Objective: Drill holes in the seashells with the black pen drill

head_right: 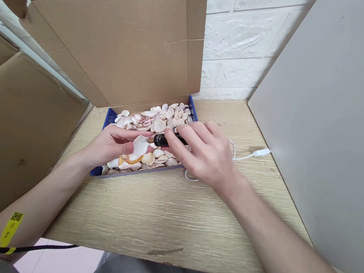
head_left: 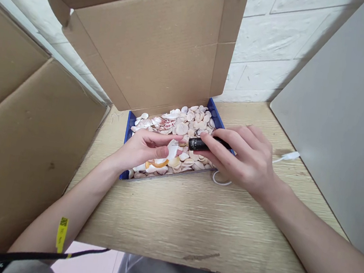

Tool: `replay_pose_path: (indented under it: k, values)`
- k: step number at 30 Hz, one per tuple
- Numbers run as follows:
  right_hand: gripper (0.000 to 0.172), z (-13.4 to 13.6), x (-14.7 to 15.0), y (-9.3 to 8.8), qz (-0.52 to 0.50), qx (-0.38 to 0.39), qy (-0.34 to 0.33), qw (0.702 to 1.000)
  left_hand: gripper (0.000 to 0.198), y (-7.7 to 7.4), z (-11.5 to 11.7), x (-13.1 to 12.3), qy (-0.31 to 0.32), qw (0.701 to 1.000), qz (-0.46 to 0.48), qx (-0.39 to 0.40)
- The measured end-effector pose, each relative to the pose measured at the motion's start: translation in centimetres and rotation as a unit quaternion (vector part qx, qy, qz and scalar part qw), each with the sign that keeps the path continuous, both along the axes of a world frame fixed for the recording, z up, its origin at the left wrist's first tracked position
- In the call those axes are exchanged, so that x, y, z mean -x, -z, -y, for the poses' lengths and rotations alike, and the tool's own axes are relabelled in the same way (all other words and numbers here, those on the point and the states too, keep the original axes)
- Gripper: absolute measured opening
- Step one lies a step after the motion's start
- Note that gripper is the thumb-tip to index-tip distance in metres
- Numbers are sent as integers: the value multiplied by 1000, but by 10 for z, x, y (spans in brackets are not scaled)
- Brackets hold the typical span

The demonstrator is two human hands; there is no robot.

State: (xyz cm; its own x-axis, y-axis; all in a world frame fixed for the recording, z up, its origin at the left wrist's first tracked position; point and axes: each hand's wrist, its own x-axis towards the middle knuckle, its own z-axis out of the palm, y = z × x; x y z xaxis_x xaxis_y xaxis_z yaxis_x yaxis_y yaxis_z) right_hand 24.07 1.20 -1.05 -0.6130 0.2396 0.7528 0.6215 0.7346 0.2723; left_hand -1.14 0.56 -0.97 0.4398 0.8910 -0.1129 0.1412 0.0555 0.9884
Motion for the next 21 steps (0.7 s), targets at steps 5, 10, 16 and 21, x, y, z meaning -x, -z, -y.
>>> replay_pose_path:
  k: [5,10,16,21]
  values:
    - [31,5,10,12,-28,117,42,992,40,-9,2,-11,-57,995,-53,-69]
    - [36,9,16,16,-27,186,37,982,39,-8,3,-14,-32,990,-70,-119]
    - [39,10,17,15,-38,235,41,970,40,-8,3,-12,-30,986,-67,-147]
    - [39,11,18,16,-37,250,40,967,40,-7,4,-12,-35,992,-54,-112]
